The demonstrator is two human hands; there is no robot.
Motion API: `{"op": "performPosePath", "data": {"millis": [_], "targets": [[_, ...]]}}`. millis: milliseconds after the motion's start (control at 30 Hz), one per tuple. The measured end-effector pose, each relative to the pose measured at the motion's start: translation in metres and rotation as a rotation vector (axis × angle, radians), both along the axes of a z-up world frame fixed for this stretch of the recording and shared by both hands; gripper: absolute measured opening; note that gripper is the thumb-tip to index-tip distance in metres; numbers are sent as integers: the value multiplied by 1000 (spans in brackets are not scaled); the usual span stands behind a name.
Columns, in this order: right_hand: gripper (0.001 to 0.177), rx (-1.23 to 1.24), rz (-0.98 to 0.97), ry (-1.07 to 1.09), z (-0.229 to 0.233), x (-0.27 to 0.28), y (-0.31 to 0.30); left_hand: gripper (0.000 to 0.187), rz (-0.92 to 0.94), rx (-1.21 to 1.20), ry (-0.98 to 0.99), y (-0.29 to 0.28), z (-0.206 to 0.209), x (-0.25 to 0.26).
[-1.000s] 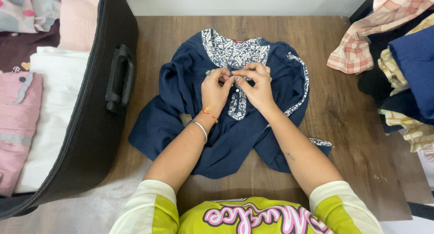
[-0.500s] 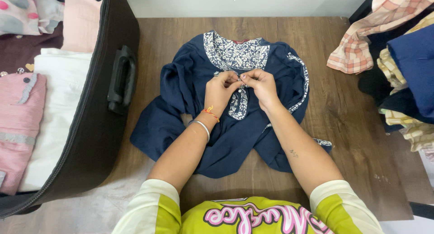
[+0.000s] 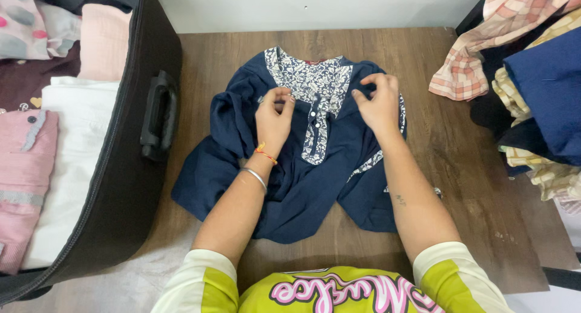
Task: The person folds multiple items of clothing, including a blue long-sleeved top and a black-and-white patterned top, on a wooden surface before placing them into a suitcase.
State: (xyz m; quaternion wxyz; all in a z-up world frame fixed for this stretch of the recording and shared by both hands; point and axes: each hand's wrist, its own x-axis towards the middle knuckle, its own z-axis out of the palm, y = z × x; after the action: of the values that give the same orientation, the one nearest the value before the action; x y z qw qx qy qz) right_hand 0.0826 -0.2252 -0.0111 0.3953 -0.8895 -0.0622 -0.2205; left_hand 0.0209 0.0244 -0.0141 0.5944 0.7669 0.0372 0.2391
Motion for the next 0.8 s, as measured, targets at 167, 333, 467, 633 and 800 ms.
{"op": "performPosePath", "data": {"millis": [167,333,467,633,800], "targets": [[74,-283,-221,247,10,4,-51,59,232,457,156,41,14,40],[54,-407,-192,629,12,10,-64,71,119,703,692,86,7,98],[37,426,-98,591,14,14,-71,32,-173,665,960,100,-5,121],[50,1113,146,552,23,23,-108,42,-349,-59,995,128,13,128],[53,1557,476,436,18,69,-128,43,-197,-226,430,119,69,146]]}}
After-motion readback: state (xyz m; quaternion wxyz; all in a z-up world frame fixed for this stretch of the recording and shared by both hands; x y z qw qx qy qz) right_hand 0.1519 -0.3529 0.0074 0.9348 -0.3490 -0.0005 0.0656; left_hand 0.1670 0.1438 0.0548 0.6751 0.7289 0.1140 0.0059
